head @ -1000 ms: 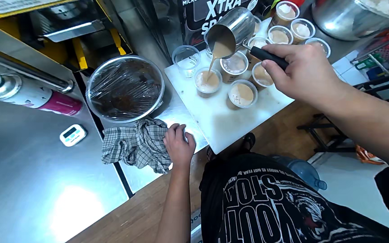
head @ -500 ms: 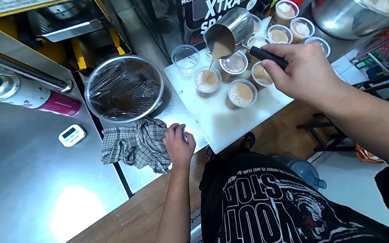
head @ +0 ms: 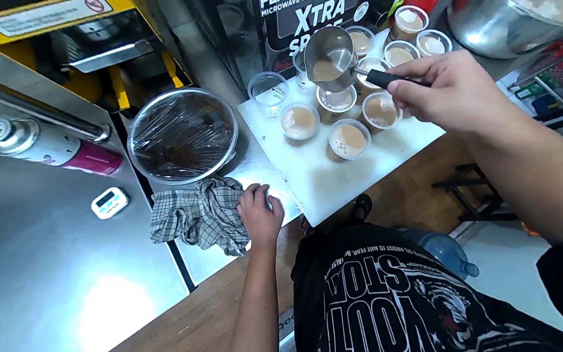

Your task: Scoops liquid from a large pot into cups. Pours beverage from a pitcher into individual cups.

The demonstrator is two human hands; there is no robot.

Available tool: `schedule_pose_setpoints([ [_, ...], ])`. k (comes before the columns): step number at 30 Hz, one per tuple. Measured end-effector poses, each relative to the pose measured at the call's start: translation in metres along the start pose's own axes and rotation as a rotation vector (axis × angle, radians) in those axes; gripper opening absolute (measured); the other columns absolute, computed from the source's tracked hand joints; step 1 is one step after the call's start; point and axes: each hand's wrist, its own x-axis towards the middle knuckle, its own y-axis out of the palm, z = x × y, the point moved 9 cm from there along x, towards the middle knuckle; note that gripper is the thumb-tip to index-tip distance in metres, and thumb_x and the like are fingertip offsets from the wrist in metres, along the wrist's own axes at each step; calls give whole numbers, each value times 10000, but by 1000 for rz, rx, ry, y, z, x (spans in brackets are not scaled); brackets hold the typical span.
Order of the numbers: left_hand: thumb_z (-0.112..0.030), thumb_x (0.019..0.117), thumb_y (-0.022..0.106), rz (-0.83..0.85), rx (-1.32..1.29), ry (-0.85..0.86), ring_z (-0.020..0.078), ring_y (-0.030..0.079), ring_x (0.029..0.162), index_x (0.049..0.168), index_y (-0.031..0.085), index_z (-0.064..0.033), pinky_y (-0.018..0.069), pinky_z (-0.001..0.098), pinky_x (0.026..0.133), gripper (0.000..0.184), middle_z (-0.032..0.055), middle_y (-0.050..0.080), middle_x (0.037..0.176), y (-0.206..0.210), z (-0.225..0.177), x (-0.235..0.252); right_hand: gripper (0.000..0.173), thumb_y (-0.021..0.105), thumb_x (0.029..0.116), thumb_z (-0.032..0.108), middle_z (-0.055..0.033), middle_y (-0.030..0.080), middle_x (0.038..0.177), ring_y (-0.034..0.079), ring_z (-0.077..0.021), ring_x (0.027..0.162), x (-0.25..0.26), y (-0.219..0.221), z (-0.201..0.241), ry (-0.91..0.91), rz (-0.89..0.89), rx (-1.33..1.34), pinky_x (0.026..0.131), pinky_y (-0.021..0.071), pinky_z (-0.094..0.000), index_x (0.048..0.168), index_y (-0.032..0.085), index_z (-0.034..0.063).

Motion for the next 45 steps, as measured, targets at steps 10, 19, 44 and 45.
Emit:
schedule_pose_setpoints([
  [10,-240,899,505,-10,8,12,357,657,1032,1061,756,-75,498,519,848,341,172,691,1166,1,0,0,209,586,1029,156,48,596,717,408,-4,465,26,-34,-18,57,-130,61,432,359,-191,1161,713,56],
  [19,-239,892,505,-37,14,23,355,659,1021,1050,759,-70,498,518,839,343,172,692,1155,-2,-2,1,282,537,1022,151,-170,713,958,663,-250,791,69,-29,-30,19,-218,-281,766,534,-480,1175,713,-7],
  [44,-246,891,498,-44,13,17,355,658,1019,1040,760,-64,502,512,840,353,176,691,1150,-2,-2,-1,279,472,1078,180,-258,695,994,697,-458,973,93,24,-32,127,-72,-587,802,540,-621,1199,644,-3],
  [45,-245,892,498,-45,11,18,357,658,1020,1040,760,-63,502,511,840,352,175,692,1147,-3,-2,-1,282,470,1081,182,-262,694,1000,695,-464,980,93,25,-32,128,-71,-594,807,538,-625,1208,639,-5],
])
